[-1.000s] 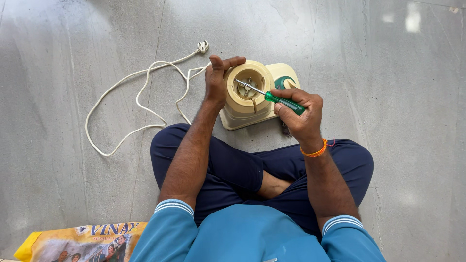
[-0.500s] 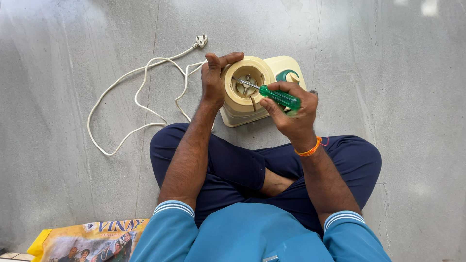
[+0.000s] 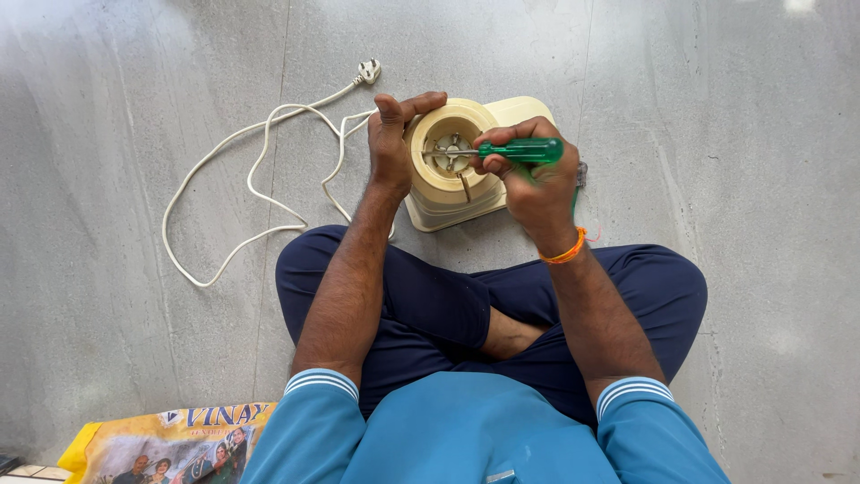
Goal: The person sits on the floor and uses a green screwdriver to adjust the internal components of a beige electric grinder. After adjusting the mechanism, the person uses a dark cloth to wipe the inside of the grinder jar and the blade assembly.
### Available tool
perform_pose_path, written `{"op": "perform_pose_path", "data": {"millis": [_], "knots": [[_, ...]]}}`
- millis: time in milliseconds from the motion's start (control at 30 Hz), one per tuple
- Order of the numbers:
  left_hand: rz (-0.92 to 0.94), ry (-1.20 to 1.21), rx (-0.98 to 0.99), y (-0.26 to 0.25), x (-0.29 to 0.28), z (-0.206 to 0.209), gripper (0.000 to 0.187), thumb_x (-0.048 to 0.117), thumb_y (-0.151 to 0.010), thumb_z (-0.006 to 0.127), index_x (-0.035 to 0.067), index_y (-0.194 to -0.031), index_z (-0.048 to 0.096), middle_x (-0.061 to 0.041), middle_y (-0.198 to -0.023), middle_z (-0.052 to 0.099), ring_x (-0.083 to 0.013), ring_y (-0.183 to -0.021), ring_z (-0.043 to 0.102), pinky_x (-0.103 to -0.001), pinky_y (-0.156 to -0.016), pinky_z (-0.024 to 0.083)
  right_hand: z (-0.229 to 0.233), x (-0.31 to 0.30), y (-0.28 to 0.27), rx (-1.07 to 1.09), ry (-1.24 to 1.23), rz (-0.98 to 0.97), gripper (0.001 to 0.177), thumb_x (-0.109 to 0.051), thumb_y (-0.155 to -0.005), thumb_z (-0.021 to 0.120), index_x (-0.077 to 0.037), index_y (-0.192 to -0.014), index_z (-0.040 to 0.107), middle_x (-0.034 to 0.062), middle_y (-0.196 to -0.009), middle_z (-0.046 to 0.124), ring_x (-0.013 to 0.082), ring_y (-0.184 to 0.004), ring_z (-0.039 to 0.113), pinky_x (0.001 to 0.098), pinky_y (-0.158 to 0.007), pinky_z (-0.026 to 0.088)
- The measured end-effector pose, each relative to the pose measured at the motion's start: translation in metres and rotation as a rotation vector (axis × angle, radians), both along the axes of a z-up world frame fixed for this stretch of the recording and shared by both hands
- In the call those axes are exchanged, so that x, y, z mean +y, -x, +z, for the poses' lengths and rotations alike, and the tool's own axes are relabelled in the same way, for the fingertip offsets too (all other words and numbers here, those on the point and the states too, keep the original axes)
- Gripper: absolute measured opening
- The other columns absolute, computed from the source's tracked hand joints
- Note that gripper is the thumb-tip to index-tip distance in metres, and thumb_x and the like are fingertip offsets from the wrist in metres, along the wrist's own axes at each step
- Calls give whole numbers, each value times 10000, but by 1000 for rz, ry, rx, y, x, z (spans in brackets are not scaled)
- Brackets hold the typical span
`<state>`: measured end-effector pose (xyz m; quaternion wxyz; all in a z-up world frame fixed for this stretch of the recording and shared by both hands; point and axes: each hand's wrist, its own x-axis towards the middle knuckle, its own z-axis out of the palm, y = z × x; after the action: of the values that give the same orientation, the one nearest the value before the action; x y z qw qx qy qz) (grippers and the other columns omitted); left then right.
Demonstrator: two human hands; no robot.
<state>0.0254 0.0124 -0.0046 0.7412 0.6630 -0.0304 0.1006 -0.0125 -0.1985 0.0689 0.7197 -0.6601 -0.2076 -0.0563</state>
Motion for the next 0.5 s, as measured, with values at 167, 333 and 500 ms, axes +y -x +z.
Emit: {"op": "perform_pose_path", "data": {"millis": [167, 333, 500], "knots": [[-6, -9, -6, -1, 0, 0, 1069, 833, -955, 219, -83, -1153, 731, -284, -1238, 721, -358, -1225, 697, -456, -1068, 595, 1, 8, 10, -188, 76, 33, 203, 127, -970, 720, 33, -1041, 555, 203, -1084, 739, 241, -991, 770, 349, -848, 683], [-6, 19, 28, -2, 0, -1, 1042, 826, -940, 246, -70, -1157, 730, -286, -1202, 734, -360, -1139, 743, -446, -988, 653, -3, 7, 1, -116, 69, 0, 176, 125, -987, 696, 41, -1059, 558, 225, -1102, 723, 272, -1048, 763, 386, -912, 675], [-9, 12, -32, -1, 1, -4, 1034, 821, -974, 272, -86, -1155, 735, -290, -1236, 720, -359, -1185, 717, -437, -1025, 623, -6, 6, 6, -64, -27, 72, 193, 111, -997, 678, 16, -1084, 534, 214, -1129, 711, 258, -1065, 762, 385, -924, 666]]}}
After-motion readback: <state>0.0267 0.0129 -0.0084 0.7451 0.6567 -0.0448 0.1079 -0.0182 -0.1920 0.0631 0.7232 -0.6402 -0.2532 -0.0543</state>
